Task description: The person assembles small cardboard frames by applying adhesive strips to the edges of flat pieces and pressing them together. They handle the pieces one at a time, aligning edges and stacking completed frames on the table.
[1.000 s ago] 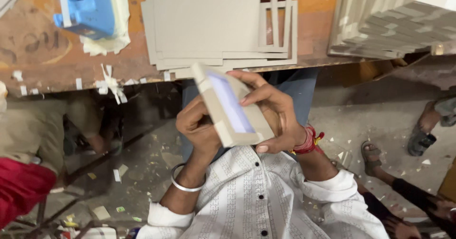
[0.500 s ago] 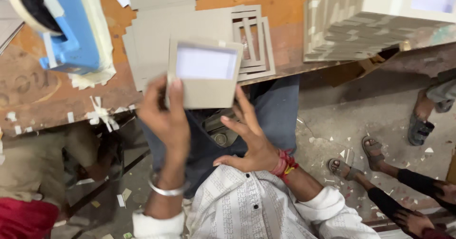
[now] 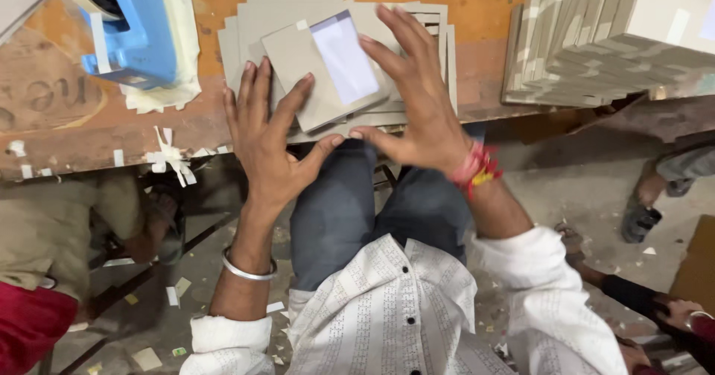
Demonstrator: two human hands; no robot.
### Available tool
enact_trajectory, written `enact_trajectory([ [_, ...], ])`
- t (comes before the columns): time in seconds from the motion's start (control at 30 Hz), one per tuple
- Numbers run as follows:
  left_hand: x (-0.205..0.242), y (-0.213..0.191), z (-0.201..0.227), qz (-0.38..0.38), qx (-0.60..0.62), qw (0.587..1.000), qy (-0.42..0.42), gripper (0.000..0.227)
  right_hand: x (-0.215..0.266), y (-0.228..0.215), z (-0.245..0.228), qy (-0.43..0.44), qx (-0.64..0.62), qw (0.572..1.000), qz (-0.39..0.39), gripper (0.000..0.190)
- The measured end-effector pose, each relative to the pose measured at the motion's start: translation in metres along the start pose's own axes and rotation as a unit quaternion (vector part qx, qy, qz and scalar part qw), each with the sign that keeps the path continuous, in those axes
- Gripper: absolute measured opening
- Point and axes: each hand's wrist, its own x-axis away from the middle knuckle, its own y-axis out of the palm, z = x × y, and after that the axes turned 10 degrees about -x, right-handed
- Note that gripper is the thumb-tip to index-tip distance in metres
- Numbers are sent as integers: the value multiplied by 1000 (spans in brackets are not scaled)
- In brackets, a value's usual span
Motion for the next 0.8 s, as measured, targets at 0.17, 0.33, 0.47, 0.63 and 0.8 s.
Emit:
enact_trajectory([
  [0.17, 4, 5, -7, 9, -23, 1000, -14, 59, -54, -2, 16, -40, 78, 979, -186, 104],
  [0.33, 4, 12, -6, 23, -15, 999, -40, 52, -61, 3, 17, -20, 83, 982, -167, 88],
  [0.47, 6, 17, -6, 50, -27, 998, -37, 46, -49, 10, 23, -30, 103, 986, -127, 79],
  [0.63, 3, 16, -6, 43, -54, 997, -13, 48, -37, 5, 23, -25, 118, 985, -124, 76],
  [0.8, 7, 17, -8, 48, -41, 998, -4, 44, -27, 6, 23, -38, 98, 988, -112, 67],
])
